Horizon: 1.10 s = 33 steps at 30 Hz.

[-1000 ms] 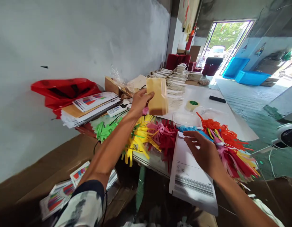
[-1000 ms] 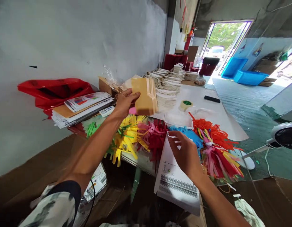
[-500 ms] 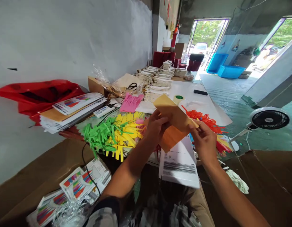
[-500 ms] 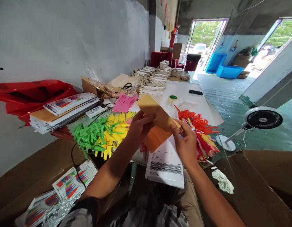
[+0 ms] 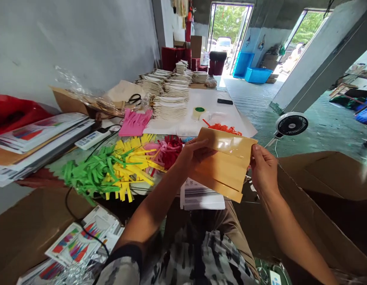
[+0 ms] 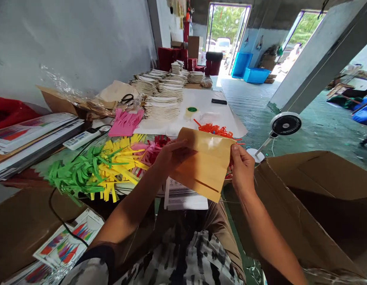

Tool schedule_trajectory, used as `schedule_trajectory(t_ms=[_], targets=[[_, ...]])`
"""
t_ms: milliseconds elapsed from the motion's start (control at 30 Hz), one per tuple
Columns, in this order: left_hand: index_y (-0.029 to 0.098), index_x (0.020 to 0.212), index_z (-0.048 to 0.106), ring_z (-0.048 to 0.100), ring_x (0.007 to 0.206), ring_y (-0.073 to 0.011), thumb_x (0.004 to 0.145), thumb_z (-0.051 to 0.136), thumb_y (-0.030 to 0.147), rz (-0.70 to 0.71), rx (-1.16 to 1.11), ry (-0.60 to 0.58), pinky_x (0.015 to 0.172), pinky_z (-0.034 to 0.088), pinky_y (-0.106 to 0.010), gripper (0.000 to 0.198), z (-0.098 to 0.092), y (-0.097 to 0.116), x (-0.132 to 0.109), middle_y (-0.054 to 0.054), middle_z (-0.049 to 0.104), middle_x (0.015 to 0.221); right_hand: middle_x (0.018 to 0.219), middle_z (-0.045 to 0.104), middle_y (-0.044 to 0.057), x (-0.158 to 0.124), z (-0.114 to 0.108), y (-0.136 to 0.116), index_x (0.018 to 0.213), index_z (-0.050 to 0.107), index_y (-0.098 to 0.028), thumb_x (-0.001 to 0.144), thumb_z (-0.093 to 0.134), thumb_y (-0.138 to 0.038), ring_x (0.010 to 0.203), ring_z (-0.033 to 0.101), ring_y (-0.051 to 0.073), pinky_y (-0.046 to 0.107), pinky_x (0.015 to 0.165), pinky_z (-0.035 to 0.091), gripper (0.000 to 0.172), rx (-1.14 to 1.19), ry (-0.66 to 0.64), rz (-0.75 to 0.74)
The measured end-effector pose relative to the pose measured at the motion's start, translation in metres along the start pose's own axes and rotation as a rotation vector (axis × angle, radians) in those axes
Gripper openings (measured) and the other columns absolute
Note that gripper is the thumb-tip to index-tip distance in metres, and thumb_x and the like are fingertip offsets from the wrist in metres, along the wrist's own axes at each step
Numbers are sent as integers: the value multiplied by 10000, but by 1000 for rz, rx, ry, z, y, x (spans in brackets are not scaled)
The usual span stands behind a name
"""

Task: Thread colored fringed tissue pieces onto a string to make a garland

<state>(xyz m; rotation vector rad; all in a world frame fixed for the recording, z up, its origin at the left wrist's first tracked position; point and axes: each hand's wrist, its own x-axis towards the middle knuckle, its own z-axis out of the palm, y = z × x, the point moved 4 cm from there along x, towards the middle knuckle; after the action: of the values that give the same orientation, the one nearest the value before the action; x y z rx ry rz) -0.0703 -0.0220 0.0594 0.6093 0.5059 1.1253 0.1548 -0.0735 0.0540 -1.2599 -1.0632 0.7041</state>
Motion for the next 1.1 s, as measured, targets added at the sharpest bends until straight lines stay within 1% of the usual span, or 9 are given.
schedule_trajectory(t_ms=[267,533,700,767,867,933,967,1033,1100], targets=[[143,919,788,811,840,-219,813,833,225,-64,74,-15,873,685,-379,141,4,-11,0,-97,828,920,627,437,-28,1,-30,7,717,562,-248,864,655,-772,569,372,135,267,517,310,552,-62,70,-46],[131,939,785,786,741,-181,853,789,167,-97,144,56,746,683,-311,93,0,-25,15,-78,807,863,718,521,-4,-6,-42,8,720,601,-251,867,676,-529,633,487,162,295,563,421,323,26,46,-21],[140,990,768,771,779,-187,867,760,204,-110,244,80,784,667,-339,140,-6,-30,20,-88,793,918,715,438,-7,-11,-45,0,647,498,-237,896,642,-477,667,428,154,290,620,400,375,-30,44,-96],[157,1071,757,769,886,-217,889,734,232,-25,413,128,870,657,-398,198,-8,-25,18,-106,789,1024,706,427,-8,-15,-45,-6,621,481,-227,915,650,-489,679,414,149,283,635,387,430,-71,39,-127],[200,1235,720,693,1211,-283,869,780,270,497,871,227,1094,561,-480,377,4,3,5,-126,731,1302,682,435,-11,-24,-43,-21,624,504,-214,954,647,-529,670,408,140,272,615,358,478,-200,0,-212],[225,1279,709,596,1374,-295,882,795,320,833,1171,87,1212,456,-492,417,28,13,-10,-117,688,1414,664,439,-19,-31,-38,-32,650,526,-208,984,628,-536,646,398,130,267,589,334,479,-275,-45,-281],[233,1266,719,596,1375,-284,914,769,348,878,1279,-66,1218,444,-481,373,40,11,-15,-105,703,1400,655,442,-23,-35,-35,-35,660,538,-205,998,622,-531,631,394,124,265,577,324,477,-290,-65,-306],[243,1204,748,694,1181,-228,971,695,358,744,1363,-342,1088,529,-403,265,57,3,-21,-62,778,1224,649,467,-26,-41,-31,-40,673,577,-201,1022,615,-507,614,407,115,260,564,331,465,-283,-99,-317],[221,1115,767,712,921,-169,976,667,336,553,1321,-450,886,566,-313,206,64,-3,-23,-26,793,1008,681,546,-24,-45,-29,-42,763,675,-210,1027,633,-474,619,472,116,252,567,380,376,-253,-133,-307]])
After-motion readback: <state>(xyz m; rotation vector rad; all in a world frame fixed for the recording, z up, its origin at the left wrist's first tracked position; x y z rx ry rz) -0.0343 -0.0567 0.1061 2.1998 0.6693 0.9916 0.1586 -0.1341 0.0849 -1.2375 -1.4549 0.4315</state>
